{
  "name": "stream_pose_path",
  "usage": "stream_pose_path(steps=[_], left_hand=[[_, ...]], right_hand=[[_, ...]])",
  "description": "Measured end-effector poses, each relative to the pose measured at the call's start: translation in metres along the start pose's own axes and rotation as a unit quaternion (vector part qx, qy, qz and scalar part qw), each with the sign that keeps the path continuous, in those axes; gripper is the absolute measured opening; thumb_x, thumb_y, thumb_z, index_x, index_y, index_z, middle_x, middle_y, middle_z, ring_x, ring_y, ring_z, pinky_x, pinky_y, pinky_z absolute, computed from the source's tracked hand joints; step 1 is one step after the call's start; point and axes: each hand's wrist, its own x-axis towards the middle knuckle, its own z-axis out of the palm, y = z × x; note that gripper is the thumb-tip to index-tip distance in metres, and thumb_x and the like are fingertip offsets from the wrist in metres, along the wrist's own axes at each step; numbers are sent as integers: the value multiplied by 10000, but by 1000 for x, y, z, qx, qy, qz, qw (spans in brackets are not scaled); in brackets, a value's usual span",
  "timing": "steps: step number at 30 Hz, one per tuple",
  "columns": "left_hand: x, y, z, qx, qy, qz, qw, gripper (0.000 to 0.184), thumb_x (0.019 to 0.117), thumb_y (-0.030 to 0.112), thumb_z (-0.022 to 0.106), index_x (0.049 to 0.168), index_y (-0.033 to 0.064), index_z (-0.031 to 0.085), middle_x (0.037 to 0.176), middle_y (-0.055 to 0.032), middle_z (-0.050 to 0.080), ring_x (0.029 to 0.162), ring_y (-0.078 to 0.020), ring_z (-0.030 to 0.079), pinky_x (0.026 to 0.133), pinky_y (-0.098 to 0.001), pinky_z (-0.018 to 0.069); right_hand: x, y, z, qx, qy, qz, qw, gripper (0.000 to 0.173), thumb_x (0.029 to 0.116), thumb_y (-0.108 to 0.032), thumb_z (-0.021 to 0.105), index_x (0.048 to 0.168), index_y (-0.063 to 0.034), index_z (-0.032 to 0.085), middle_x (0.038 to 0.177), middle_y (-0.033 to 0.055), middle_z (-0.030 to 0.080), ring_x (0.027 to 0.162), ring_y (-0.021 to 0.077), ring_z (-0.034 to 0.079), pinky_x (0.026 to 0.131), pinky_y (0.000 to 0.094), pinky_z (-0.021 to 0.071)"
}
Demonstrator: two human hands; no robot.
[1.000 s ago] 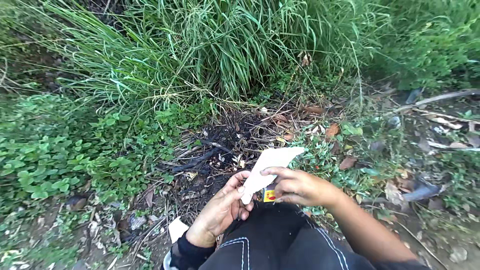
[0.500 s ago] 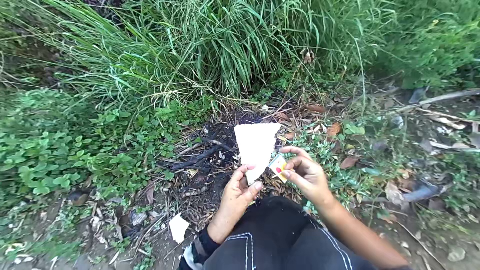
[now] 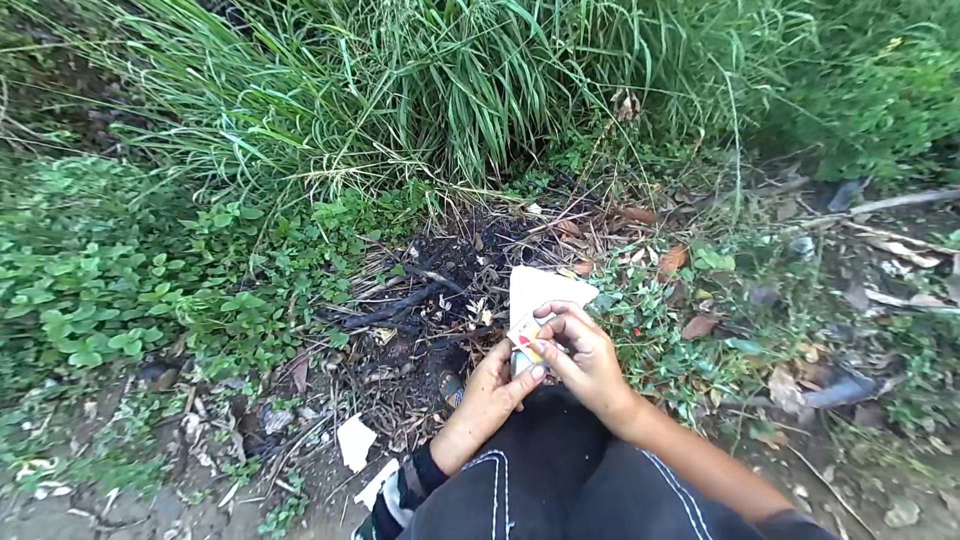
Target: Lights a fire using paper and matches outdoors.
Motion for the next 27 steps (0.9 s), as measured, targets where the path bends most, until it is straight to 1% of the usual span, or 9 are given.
stream_pose_path(steps=[2,3,8,11,15,18,20,23,27], left_hand=[[4,-6,0,52,52,38,997,643,849,301,797,1361,-3,553,1217,-96,631,967,-98,685,800,-246,606],[5,-8,0,88,77,57,992,699,807,331,835,1363,4,568,1278,-135,589,1041,-127,676,838,-268,613],[11,-10,0,229,158,127,952,746,701,386,918,1333,102,640,1300,-195,536,887,-115,667,622,-232,577],[10,-9,1,254,173,155,939,723,700,395,916,1312,108,658,1336,-245,509,808,-119,660,575,-235,556],[8,-8,0,278,168,155,933,667,760,416,864,1316,105,668,1352,-268,502,838,-138,661,593,-243,554],[7,-5,-4,163,113,84,976,613,846,339,796,1357,52,615,1307,-167,563,941,-130,676,686,-248,597],[5,2,-9,-16,57,2,998,559,895,292,700,1361,26,544,1153,-67,674,842,-114,691,632,-251,582],[2,5,-19,-190,-17,-56,980,653,902,426,722,1381,55,478,1086,-71,703,783,-131,700,566,-235,566],[-2,13,-18,-200,-52,-51,977,713,867,425,773,1394,50,472,1135,-70,704,817,-128,710,580,-227,570]], right_hand=[[2,1,1,-14,5,-7,1000,172,964,-140,695,913,24,679,1161,162,644,956,80,662,794,187,581],[2,1,1,-14,7,-2,1000,171,961,-139,696,913,24,679,1150,159,643,951,84,662,786,189,584],[-1,2,-1,-22,12,21,999,159,962,-138,683,930,18,681,1118,143,641,931,78,659,770,187,582],[-1,3,-1,-14,16,44,999,156,963,-140,675,924,11,682,1104,130,648,922,75,661,757,185,582],[-1,3,-4,34,20,76,996,154,972,-124,645,893,7,653,1118,131,655,945,105,672,782,227,591],[0,2,-19,39,65,55,996,123,956,-118,642,892,-13,656,1213,155,679,1082,182,680,885,320,597],[0,-4,-35,1,92,-12,996,57,953,-110,653,923,-63,662,1140,117,720,1070,188,700,888,337,609],[-5,-13,-53,-75,68,-116,988,39,988,-157,674,991,-122,657,1038,30,736,1023,128,717,877,286,620],[-6,-14,-54,-175,19,-183,967,72,995,-140,663,971,-80,631,1011,75,733,1031,143,703,926,293,582]])
